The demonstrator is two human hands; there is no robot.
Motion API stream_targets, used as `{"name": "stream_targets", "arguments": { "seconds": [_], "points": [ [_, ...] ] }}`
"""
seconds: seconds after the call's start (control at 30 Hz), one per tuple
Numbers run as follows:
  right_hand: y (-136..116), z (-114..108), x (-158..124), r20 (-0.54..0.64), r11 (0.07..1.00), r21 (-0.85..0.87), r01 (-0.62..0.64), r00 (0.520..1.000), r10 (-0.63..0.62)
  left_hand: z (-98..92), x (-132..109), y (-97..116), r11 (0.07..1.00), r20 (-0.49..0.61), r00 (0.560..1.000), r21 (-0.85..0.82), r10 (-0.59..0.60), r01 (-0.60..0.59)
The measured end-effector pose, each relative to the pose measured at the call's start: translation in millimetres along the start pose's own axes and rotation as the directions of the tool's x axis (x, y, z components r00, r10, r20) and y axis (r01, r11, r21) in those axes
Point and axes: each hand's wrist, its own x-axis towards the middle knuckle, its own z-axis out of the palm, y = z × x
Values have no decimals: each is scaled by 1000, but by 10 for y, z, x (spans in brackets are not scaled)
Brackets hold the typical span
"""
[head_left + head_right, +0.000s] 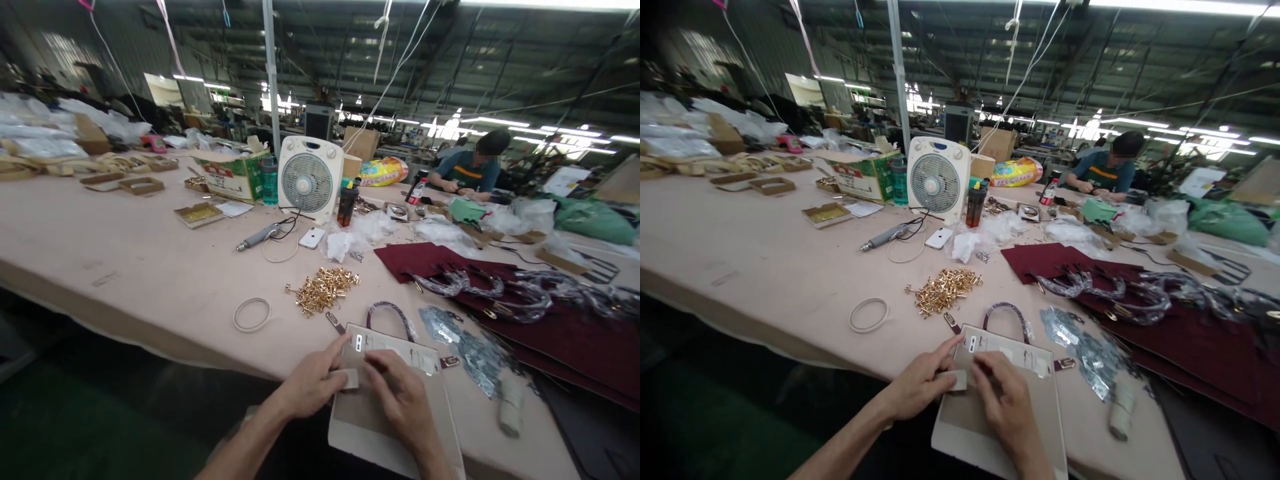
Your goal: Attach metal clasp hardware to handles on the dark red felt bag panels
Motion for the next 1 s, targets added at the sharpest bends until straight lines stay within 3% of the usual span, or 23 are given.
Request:
{"name": "stream_targets", "arguments": {
  "seconds": [0.1,0.37,0.87,1.0],
  "points": [
    [-116,125,-21,152,998,38,46,987,-51,-4,-20,7,1000,-22,1000,11,-6,6],
    [-122,162,55,268,998,24,-54,962,45,-32,-25,37,997,11,1000,74,25,-26],
    [-30,221,-29,183,996,77,-47,982,32,-11,45,32,999,-85,996,-22,32,-34],
    [-8,248,-39,170,997,62,-37,985,26,3,60,3,995,-78,997,-97,-14,6]
  ]
}}
